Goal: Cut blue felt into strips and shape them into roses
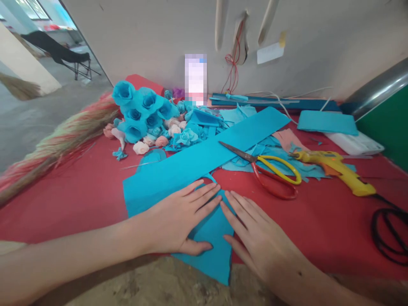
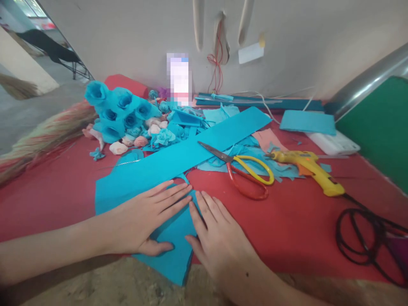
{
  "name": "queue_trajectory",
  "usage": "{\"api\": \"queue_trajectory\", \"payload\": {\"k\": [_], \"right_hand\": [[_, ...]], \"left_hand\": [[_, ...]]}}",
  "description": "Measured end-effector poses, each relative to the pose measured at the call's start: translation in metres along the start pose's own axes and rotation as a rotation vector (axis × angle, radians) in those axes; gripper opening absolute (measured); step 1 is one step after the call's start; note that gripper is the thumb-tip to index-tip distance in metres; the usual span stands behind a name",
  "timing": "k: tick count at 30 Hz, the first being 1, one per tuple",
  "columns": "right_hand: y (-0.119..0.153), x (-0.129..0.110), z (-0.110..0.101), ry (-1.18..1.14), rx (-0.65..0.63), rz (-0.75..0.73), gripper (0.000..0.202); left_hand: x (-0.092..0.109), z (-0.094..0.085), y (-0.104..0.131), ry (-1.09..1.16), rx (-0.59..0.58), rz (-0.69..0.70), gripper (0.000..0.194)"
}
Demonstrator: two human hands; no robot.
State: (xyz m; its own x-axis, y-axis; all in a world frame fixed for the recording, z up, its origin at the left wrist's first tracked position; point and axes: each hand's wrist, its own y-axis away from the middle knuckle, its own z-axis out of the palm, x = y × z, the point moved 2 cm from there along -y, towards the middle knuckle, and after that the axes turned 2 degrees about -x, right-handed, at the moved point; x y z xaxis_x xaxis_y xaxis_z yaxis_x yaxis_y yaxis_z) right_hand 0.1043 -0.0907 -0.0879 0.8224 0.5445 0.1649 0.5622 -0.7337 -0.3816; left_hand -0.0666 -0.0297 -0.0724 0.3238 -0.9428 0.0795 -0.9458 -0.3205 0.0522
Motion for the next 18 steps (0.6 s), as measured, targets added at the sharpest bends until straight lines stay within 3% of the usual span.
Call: {"api": "queue_trajectory", "payload": {"k": [8, 12, 14, 18], "right_hand": [[0.0, 0.001, -0.002, -0.013, -0.027, -0.002, 0.047], [0.002, 0.001, 0.0, -0.034, -0.021, -0.002, 0.045], [0.002, 0.002, 0.002, -0.059, -0.016, -0.001, 0.043], [-0.004, 0.006, -0.006, -0.222, 0.035, 0.05, 0.037]], "left_hand": [[0.001, 0.001, 0.013, -0.084, 0.0, -0.136, 0.084], [0.003, -0.005, 0.016, -0.127, 0.055, -0.179, 0.083], [0.001, -0.01, 0.016, -0.131, 0.11, -0.194, 0.076], [-0.01, -0.018, 0.009, -0.097, 0.203, -0.222, 0.04]]}}
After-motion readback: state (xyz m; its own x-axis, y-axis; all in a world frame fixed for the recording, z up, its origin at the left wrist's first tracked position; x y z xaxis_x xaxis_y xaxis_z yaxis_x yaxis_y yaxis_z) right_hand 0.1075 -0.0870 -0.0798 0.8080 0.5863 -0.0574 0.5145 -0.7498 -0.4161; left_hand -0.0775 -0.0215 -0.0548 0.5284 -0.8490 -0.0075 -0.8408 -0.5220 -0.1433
